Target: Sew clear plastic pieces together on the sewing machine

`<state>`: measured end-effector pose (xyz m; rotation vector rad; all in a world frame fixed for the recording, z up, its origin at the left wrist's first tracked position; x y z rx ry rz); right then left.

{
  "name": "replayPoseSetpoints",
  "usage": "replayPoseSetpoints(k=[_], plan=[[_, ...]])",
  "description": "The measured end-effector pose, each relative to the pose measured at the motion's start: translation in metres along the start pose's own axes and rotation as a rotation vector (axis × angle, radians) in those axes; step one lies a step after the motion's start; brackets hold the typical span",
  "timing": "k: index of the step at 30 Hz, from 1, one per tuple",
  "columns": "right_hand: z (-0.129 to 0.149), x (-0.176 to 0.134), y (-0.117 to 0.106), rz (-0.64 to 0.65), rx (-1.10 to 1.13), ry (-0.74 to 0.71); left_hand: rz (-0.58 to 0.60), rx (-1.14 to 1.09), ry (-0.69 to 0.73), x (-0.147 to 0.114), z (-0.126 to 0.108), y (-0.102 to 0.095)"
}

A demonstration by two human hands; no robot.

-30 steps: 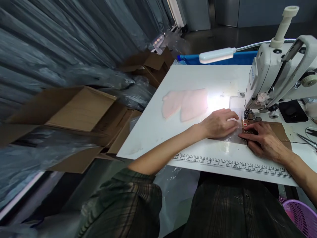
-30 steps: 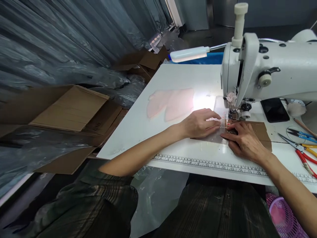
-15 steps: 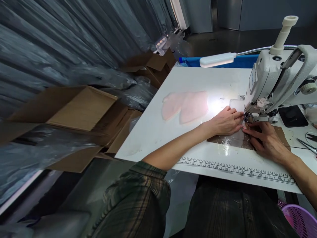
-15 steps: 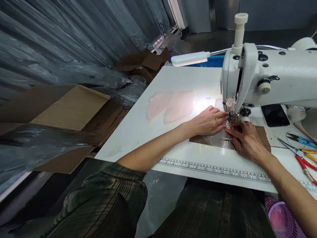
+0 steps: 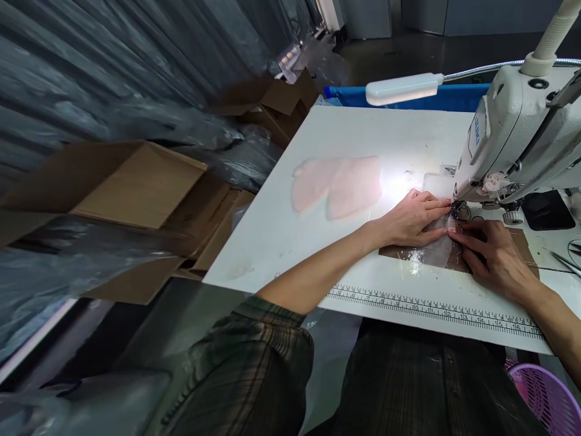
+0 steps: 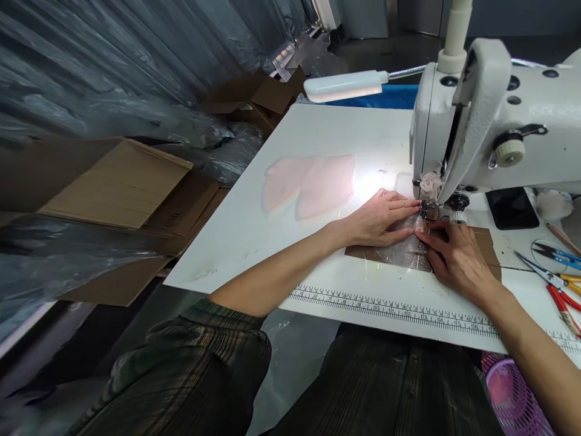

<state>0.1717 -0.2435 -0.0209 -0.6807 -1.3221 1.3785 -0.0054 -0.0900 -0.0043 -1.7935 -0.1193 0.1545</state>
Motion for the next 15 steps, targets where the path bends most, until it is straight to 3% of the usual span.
replayPoseSetpoints(k=[15], plan=[[-0.0052, -0.0009, -0.0003, 0.029, 0.049, 0.012, -0.044, 0.084, 0.013, 0.0023, -0.0008, 0.0047]])
Point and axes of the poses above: each hand's wrist, its own x-axis towards the middle knuckle, its own y-axis out of the palm, z = x × y, the point moved 1 cm from there along x, towards the middle knuckle, and after that the axes turned 12 degrees about z, right-handed, at the moved point
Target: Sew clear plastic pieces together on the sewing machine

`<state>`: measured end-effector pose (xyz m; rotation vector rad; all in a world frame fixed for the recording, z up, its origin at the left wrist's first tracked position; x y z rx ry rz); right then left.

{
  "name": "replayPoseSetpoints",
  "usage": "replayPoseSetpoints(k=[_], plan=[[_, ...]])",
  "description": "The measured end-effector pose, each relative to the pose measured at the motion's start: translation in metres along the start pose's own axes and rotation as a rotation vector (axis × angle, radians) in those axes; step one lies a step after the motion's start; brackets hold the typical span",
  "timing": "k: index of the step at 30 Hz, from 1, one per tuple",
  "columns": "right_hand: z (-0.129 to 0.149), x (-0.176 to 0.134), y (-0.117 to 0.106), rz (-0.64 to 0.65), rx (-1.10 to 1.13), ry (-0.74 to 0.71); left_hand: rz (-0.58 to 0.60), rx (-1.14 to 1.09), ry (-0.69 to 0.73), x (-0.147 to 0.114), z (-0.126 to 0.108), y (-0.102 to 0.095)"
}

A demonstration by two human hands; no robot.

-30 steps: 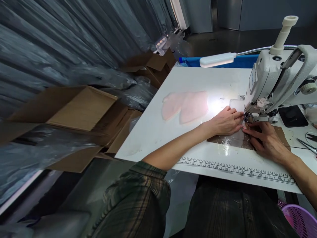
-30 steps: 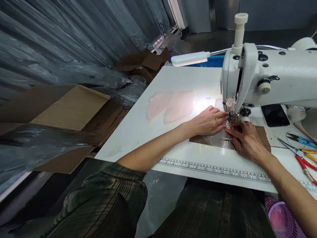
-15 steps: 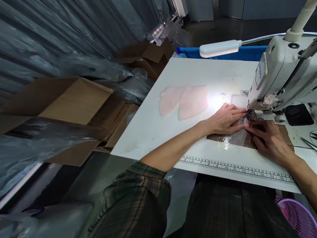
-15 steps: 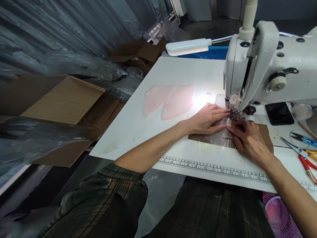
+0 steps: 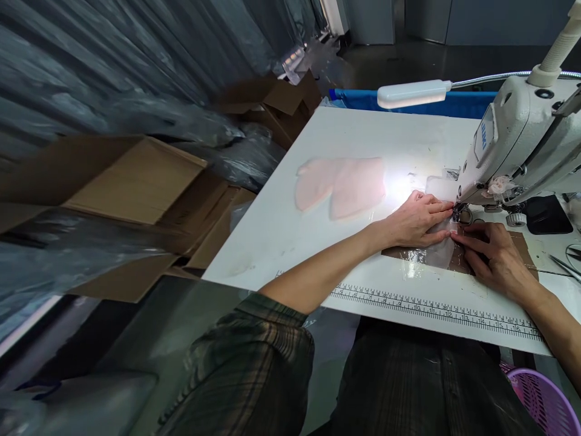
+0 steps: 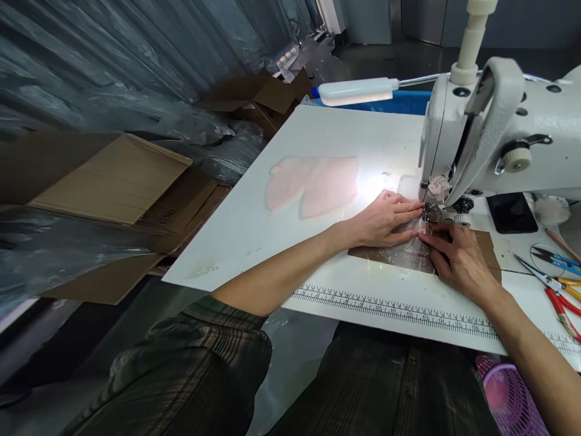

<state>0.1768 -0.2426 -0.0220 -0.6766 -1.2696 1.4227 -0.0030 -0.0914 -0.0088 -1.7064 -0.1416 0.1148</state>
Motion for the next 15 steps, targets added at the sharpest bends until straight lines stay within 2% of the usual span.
replayPoseSetpoints(k=[3, 6, 8, 12, 15], plan=[[-0.0001, 0.0005, 0.0008, -0.036, -0.010, -0.016, -0.019, 0.058, -0.001, -0.0006, -0.0024, 0.0004], [0.0006, 0.0010, 0.0012, -0.056, -0.015, -0.021, -0.090, 0.125, -0.009, 0.0004, -0.0055, 0.0002], [0.0009, 0.0010, 0.0009, -0.045, -0.015, -0.009, -0.111, 0.141, 0.040, 0.0016, -0.0068, 0.0005], [0.0019, 0.0006, -0.0005, 0.008, -0.011, 0.029, -0.081, 0.119, 0.182, 0.0008, -0.0058, 0.0013], [0.0034, 0.0006, -0.0010, 0.006, -0.014, 0.029, -0.076, 0.115, 0.229, -0.0041, -0.0033, -0.0001]])
Point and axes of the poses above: each hand's wrist, its own x-axis towards the middle knuckle, its own y-axis out of the palm, z = x × y, the point moved 1 cm from there along x, towards the middle knuckle, and after that the axes turned 12 degrees about z, right-handed, at the moved point
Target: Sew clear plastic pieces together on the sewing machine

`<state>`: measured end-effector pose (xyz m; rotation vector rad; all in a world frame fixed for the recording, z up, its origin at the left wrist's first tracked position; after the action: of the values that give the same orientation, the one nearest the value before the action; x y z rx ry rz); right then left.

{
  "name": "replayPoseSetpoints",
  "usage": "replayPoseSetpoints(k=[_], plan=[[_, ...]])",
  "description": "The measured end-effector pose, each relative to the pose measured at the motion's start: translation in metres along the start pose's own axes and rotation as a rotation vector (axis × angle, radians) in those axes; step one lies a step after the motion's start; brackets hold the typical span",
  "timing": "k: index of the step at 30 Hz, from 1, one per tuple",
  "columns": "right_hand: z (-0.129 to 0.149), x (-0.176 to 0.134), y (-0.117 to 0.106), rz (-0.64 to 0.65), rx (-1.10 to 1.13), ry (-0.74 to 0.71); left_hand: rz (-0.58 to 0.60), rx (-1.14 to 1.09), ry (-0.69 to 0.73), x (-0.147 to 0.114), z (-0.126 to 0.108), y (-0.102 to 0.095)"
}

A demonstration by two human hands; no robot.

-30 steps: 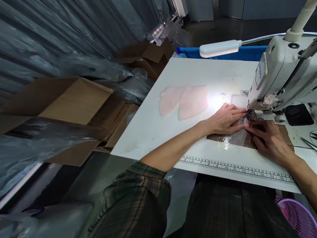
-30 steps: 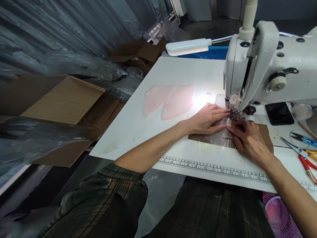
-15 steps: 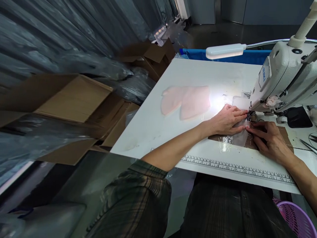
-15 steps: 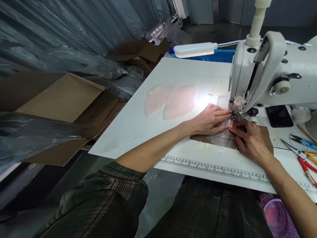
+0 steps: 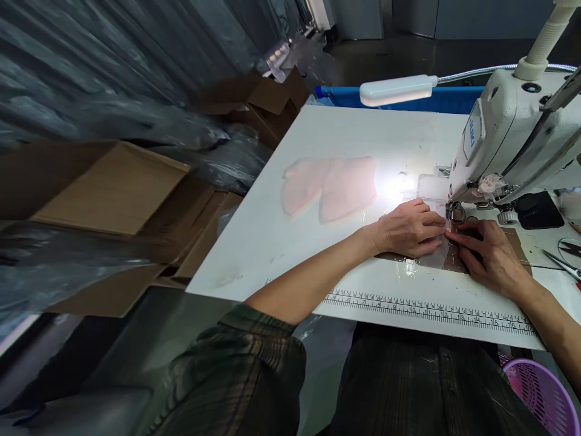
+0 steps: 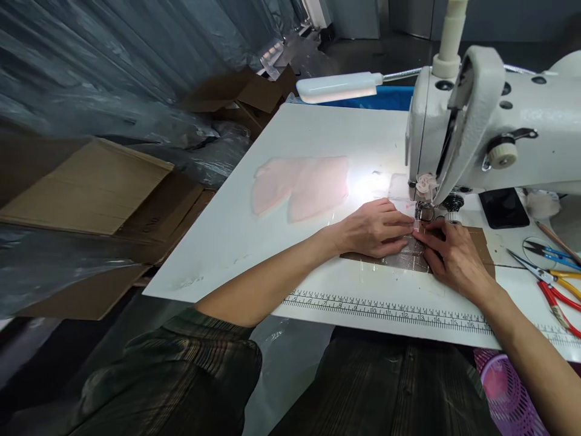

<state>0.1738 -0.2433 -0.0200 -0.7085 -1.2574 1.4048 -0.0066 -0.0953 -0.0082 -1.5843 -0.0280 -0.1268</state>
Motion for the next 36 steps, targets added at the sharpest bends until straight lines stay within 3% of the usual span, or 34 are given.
replayPoseSetpoints(k=[6, 28, 33, 36], plan=[[0.002, 0.001, 0.002, -0.012, -0.008, 0.032, 0.060, -0.001, -0.011, -0.005, 0.003, -0.004], [-0.005, 0.003, 0.009, -0.021, -0.038, 0.042, 0.056, 0.041, -0.262, 0.003, 0.002, 0.000], [-0.009, 0.001, 0.002, -0.049, 0.096, 0.065, -0.057, 0.027, -0.247, 0.003, 0.012, 0.000], [-0.015, 0.001, 0.000, -0.089, 0.169, 0.123, -0.135, 0.005, -0.401, 0.005, 0.029, -0.003]])
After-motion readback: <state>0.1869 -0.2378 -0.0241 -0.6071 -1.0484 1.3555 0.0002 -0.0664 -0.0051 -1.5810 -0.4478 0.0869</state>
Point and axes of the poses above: each hand's wrist, its own x-axis towards the middle knuckle, its own y-axis out of the palm, z = x × y, the point moved 1 cm from there along x, towards the middle knuckle, and after that the axes turned 12 degrees about z, right-handed, at the moved point
